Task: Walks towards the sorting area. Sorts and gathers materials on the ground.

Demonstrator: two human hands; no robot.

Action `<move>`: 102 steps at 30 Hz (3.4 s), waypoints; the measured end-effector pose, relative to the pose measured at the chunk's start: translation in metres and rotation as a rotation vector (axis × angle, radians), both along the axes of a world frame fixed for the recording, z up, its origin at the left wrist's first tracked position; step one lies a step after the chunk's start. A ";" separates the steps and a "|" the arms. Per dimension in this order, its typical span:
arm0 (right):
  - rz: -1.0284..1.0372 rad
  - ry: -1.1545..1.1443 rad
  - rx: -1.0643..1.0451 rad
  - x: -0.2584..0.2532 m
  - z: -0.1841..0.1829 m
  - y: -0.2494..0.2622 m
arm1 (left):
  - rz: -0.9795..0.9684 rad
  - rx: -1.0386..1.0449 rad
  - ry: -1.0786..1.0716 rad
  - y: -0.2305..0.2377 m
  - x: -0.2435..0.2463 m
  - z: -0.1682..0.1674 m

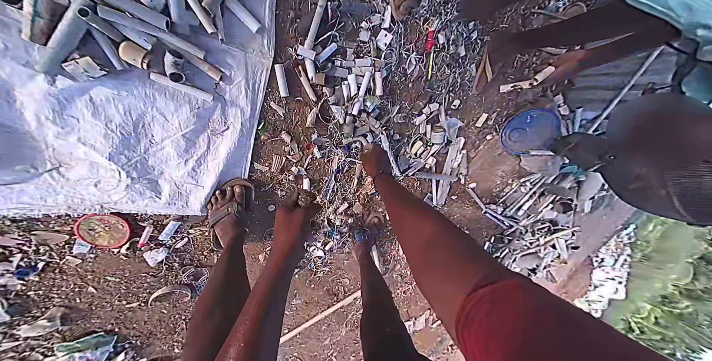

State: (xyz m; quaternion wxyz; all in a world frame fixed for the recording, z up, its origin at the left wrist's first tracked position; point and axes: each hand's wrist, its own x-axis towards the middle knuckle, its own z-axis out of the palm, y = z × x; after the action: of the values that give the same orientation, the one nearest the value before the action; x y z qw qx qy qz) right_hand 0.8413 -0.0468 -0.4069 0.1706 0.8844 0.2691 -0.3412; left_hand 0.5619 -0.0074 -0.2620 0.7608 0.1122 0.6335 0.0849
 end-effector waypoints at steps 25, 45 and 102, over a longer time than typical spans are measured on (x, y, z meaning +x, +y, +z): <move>0.693 0.214 -0.021 0.070 -0.091 -0.059 | -0.042 -0.005 0.090 -0.080 0.094 -0.034; 0.082 0.182 0.094 -0.090 -0.111 0.127 | 0.118 0.000 0.102 -0.024 0.024 -0.023; -0.744 1.380 0.405 -0.250 0.043 0.148 | 0.424 0.487 0.394 0.032 -0.028 -0.048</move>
State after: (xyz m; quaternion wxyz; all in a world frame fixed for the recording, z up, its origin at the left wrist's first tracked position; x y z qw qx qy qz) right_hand 0.5915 0.1016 -0.3644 -0.3219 0.5200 0.0584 -0.7891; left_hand 0.5341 0.0242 -0.3101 0.5412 0.1703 0.7381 0.3651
